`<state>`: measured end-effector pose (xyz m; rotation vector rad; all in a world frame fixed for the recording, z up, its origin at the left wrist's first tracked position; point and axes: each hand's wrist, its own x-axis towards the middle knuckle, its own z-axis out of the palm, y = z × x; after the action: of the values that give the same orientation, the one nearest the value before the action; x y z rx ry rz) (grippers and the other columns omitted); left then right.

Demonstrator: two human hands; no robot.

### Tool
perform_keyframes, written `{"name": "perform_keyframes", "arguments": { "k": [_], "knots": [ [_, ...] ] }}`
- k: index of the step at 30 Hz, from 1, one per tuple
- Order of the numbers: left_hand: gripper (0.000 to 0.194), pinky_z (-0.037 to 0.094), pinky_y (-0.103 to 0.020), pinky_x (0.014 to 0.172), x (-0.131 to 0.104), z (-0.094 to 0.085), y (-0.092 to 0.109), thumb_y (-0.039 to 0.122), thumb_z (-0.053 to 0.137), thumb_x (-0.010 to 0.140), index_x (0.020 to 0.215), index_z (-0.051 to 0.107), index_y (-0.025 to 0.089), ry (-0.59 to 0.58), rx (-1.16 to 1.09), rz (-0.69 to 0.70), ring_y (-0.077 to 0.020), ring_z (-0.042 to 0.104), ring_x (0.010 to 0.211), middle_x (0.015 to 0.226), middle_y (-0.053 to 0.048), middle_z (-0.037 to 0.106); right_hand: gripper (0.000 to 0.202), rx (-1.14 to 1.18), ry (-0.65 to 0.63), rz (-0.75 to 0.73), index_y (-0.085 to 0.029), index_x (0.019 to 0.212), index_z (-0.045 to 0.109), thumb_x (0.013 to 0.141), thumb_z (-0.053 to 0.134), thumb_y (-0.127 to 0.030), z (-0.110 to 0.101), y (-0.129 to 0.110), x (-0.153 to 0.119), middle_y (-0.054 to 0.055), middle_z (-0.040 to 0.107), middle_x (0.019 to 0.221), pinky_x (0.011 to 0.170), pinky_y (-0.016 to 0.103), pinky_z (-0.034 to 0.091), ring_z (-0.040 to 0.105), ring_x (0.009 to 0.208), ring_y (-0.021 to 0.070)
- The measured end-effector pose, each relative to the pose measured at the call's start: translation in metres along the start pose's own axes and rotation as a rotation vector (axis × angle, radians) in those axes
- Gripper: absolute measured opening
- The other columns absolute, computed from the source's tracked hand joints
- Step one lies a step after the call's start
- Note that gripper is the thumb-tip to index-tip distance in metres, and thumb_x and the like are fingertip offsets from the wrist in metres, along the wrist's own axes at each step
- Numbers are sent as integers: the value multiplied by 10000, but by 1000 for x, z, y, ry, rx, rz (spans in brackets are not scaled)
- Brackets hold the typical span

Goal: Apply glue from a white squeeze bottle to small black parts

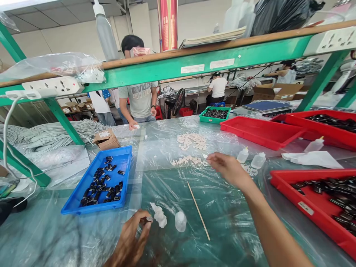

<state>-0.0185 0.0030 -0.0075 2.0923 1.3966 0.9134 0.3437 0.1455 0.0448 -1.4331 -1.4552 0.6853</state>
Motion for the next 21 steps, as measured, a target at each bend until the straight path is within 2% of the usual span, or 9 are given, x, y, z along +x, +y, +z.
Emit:
{"name": "perform_keyframes", "arguments": {
  "k": [4,8,11,13,21],
  "knots": [
    [57,517,-203,569,-1,3,-4,299,525,924,969,561,300,78,13,47,-170,639,663,770,24,644,160,96,-310,-156,-228,790,664,722,704,-367,44,-65,-46,-8,679,744,632,242,501,621,697,151],
    [83,513,-226,571,1,0,-3,268,525,921,983,570,300,128,-23,97,-171,611,646,787,17,645,102,160,-585,-189,-242,716,658,750,685,-335,85,-103,-91,-28,678,725,631,232,521,631,665,140],
    [115,528,-254,604,1,-3,-2,269,522,927,1014,561,334,138,-49,126,-178,604,654,837,11,653,75,185,-712,-185,-260,711,666,768,677,-306,104,-110,-110,-41,675,754,634,218,527,635,661,129],
    [113,534,-272,616,1,-4,-1,276,523,931,1008,557,352,137,-51,124,-190,605,669,841,6,651,71,187,-752,-186,-280,719,669,780,666,-316,111,-109,-115,-47,677,760,654,231,527,637,678,139],
    [111,528,-287,676,-1,-5,4,219,524,945,1016,568,292,129,-75,170,-192,622,742,880,-15,653,117,133,-731,-196,-321,716,665,821,615,-313,120,-102,-119,-45,672,725,625,270,452,606,682,178]
  ]
}}
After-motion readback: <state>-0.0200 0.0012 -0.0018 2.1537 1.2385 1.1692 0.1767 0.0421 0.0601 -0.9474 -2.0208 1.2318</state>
